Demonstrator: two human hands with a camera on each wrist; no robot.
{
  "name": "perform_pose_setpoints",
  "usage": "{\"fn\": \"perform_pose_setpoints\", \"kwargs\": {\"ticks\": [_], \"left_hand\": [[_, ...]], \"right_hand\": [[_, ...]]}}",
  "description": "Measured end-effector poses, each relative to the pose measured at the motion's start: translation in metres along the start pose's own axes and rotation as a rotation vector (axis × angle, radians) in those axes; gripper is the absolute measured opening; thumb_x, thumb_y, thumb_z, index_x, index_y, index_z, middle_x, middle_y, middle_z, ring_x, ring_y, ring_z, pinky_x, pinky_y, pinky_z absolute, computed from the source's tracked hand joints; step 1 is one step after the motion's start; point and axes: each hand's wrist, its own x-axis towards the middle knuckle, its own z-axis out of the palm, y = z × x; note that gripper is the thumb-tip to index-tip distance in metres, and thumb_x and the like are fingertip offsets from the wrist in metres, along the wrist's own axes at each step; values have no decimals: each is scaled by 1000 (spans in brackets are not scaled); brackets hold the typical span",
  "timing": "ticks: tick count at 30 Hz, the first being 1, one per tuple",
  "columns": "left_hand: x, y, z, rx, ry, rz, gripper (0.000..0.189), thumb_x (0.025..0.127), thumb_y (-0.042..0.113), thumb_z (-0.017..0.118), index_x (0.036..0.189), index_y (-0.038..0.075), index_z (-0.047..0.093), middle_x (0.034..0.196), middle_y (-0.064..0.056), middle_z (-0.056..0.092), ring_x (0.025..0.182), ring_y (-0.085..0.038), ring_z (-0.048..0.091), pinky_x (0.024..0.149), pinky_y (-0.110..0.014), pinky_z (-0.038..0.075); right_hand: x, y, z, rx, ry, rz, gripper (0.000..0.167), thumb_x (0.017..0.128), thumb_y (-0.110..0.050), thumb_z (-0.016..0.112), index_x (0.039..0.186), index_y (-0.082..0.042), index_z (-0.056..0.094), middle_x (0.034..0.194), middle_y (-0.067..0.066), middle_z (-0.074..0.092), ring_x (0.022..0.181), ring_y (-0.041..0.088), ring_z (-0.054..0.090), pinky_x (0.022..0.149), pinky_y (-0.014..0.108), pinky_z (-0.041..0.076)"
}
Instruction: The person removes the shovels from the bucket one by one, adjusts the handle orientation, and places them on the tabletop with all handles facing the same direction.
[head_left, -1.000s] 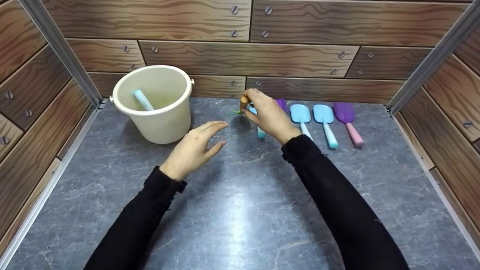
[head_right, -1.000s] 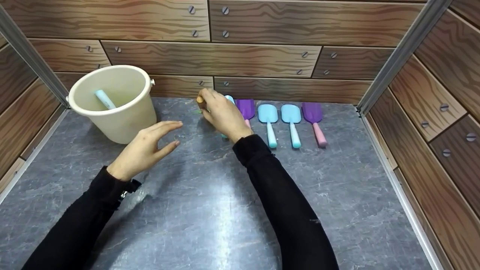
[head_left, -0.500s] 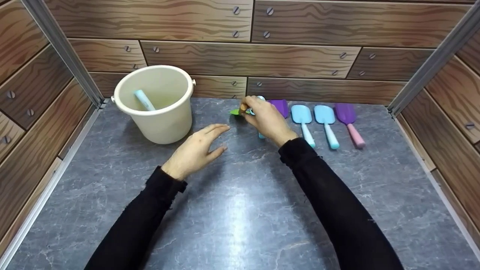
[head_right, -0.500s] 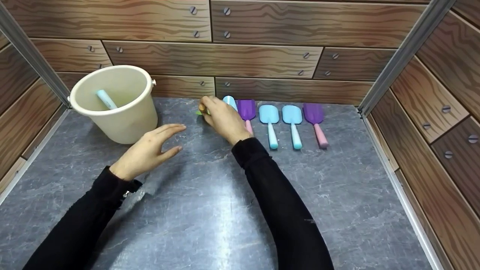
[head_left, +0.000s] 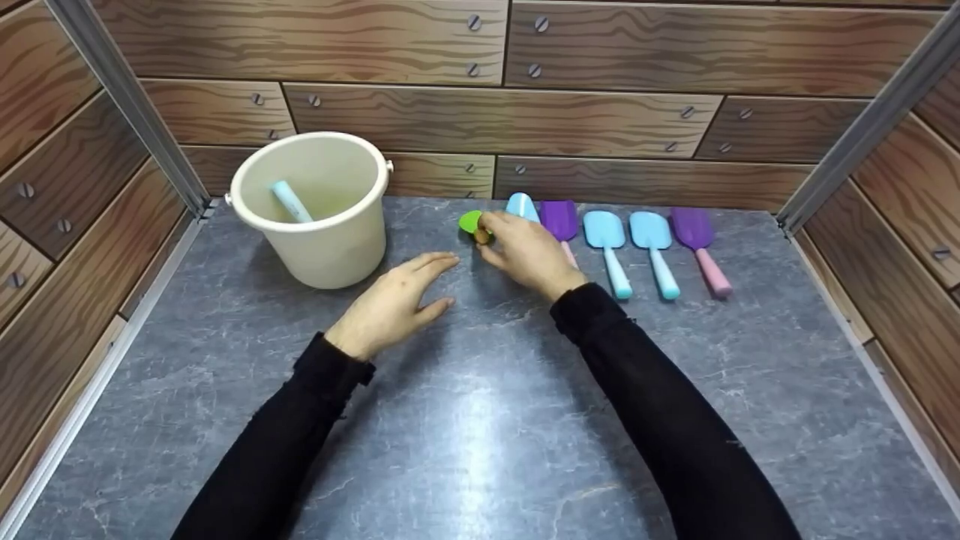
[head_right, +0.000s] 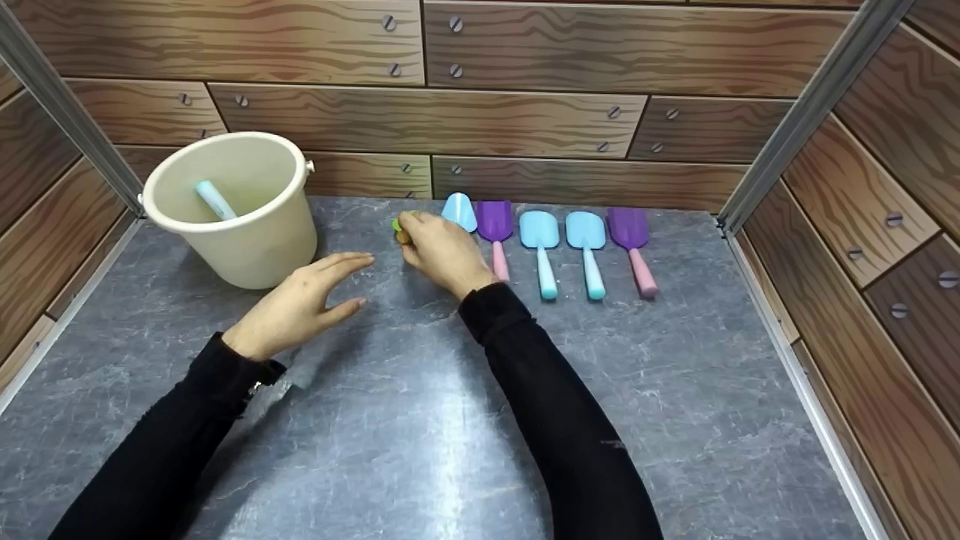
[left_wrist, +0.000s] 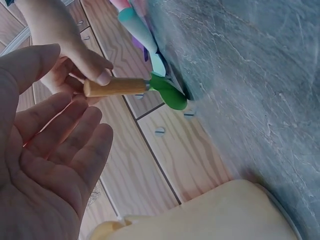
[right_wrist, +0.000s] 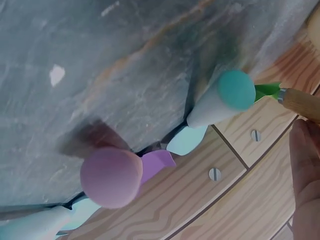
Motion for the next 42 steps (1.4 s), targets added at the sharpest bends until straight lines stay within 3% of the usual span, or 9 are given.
{"fn": "perform_pose_setpoints", "kwargs": {"ticks": [8, 18, 25, 35, 42], "left_hand": [[0, 2, 0, 10, -13, 12, 65, 115, 25, 79, 171, 4, 57, 176, -18, 61, 164, -37, 61, 141, -53, 50], [1, 0, 2, 10, -27, 10, 66, 113, 24, 81, 172, 4, 56, 177, -19, 60, 166, -39, 59, 143, -55, 47], [2, 1, 1, 3, -36, 0, 66, 113, 24, 81, 172, 4, 57, 177, -20, 60, 166, -39, 59, 142, -55, 47], [0, 1, -7, 34, -15, 6, 67, 114, 24, 80, 172, 2, 55, 178, -20, 59, 165, -39, 60, 140, -54, 50], [-3, 3, -20, 129, 37, -6, 66, 116, 27, 78, 172, 2, 55, 177, -20, 60, 164, -40, 60, 140, -56, 50]], "right_hand": [[-3, 1, 10, 1, -41, -8, 8, 107, -6, 78, 113, -8, 73, 114, 12, 83, 105, 34, 83, 89, 52, 72], [-4, 2, 17, 17, -68, -13, 10, 105, -6, 80, 108, -8, 71, 111, 14, 80, 103, 34, 80, 91, 53, 70], [-5, 0, 18, 25, -139, 15, 23, 108, -19, 85, 123, -5, 74, 120, 16, 80, 112, 36, 80, 101, 54, 70], [-7, -11, 2, 49, -116, 59, 40, 116, -28, 76, 146, -1, 73, 150, 20, 78, 140, 39, 78, 117, 55, 68], [-13, -23, -13, 41, -95, 60, 50, 119, -32, 71, 161, -5, 67, 167, 17, 69, 152, 37, 71, 125, 54, 64]]}}
